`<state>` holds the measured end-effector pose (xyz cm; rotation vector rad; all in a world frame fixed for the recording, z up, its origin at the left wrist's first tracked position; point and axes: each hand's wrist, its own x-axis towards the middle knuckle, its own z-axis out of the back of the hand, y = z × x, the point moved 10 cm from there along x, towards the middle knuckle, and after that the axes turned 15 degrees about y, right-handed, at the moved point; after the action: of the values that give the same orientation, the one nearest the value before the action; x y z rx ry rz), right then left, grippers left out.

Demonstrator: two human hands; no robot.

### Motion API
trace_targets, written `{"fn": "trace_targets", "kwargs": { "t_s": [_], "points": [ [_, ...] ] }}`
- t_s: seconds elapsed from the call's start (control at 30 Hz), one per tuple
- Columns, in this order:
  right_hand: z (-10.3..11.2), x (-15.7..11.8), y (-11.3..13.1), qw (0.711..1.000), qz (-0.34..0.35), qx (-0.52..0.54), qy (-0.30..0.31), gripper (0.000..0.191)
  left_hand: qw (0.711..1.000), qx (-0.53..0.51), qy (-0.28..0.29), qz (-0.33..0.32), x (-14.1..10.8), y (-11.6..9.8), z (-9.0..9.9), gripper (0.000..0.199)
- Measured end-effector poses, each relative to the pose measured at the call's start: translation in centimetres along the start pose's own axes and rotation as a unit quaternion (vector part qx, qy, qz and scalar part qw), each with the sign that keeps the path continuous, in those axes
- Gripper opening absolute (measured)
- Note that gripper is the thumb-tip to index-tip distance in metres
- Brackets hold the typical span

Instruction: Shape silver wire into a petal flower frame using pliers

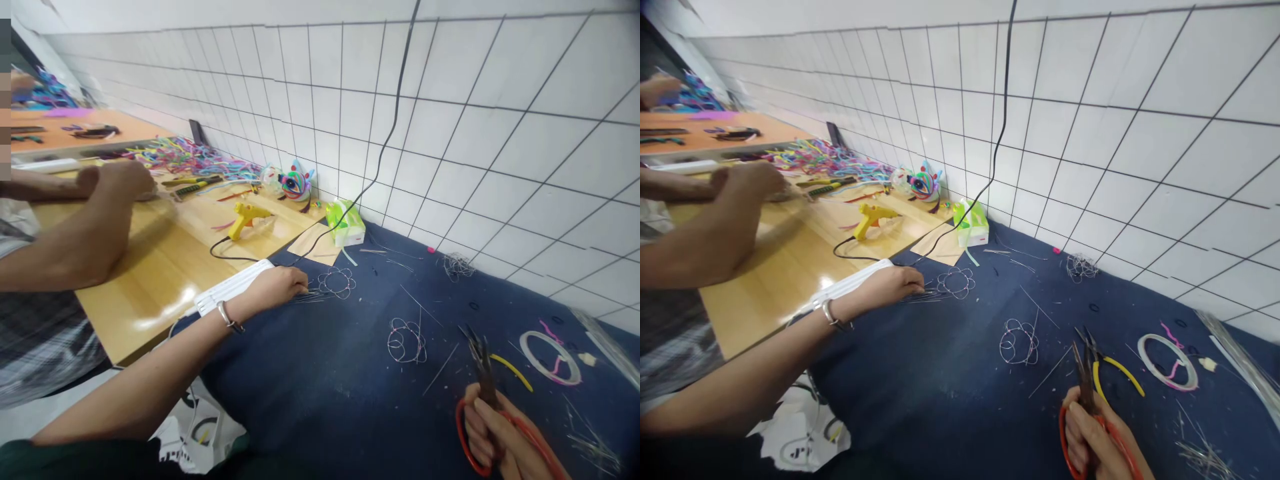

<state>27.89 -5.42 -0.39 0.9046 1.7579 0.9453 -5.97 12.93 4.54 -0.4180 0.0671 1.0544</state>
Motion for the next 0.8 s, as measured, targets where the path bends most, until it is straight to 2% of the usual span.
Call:
{"fn": "trace_targets", "kwargs": {
  "t_s": [0.2, 0.27, 0.33, 0.4, 0.47, 0.57, 0.63, 0.73, 0.8],
  "points": [
    [0.4, 0.0, -0.3, 1.000, -0.001, 0.011, -0.003, 0.019, 1.000, 0.008, -0.008, -0.014, 0.1, 0.0, 0.0, 0.019],
    [0.3, 0.0, -0.2, 1.000, 0.004, 0.007, 0.001, 0.019, 0.999, -0.005, -0.013, -0.030, 0.5, -0.8, 0.3, 0.019],
    [0.0, -0.1, 0.0, 1.000, 0.007, 0.000, 0.008, 0.019, 0.998, -0.015, -0.011, -0.059, 1.3, -2.6, 0.5, 0.018],
    [-0.1, -0.2, 0.3, 1.000, 0.014, -0.004, 0.006, 0.019, 0.994, -0.007, -0.015, -0.105, 2.7, -5.7, 0.8, 0.018],
    [-0.2, -0.2, 0.7, 0.999, 0.031, 0.003, 0.004, 0.019, 0.986, 0.018, -0.027, -0.164, 4.5, -9.8, 0.9, 0.017],
    [-0.3, -0.2, 1.1, 0.999, 0.052, -0.002, 0.010, 0.019, 0.959, 0.071, -0.030, -0.273, 7.5, -17.0, -0.2, 0.017],
    [-0.1, -0.2, 1.1, 0.998, 0.057, -0.005, 0.009, 0.021, 0.940, 0.107, -0.024, -0.322, 9.7, -20.9, -1.4, 0.015],
    [0.4, -0.2, 0.9, 0.998, 0.058, -0.004, 0.009, 0.024, 0.910, 0.146, -0.002, -0.388, 11.9, -24.8, -3.5, 0.013],
    [0.6, -0.2, 0.8, 0.998, 0.055, 0.000, 0.014, 0.024, 0.902, 0.152, 0.004, -0.405, 12.8, -25.9, -4.3, 0.012]
  ]
}}
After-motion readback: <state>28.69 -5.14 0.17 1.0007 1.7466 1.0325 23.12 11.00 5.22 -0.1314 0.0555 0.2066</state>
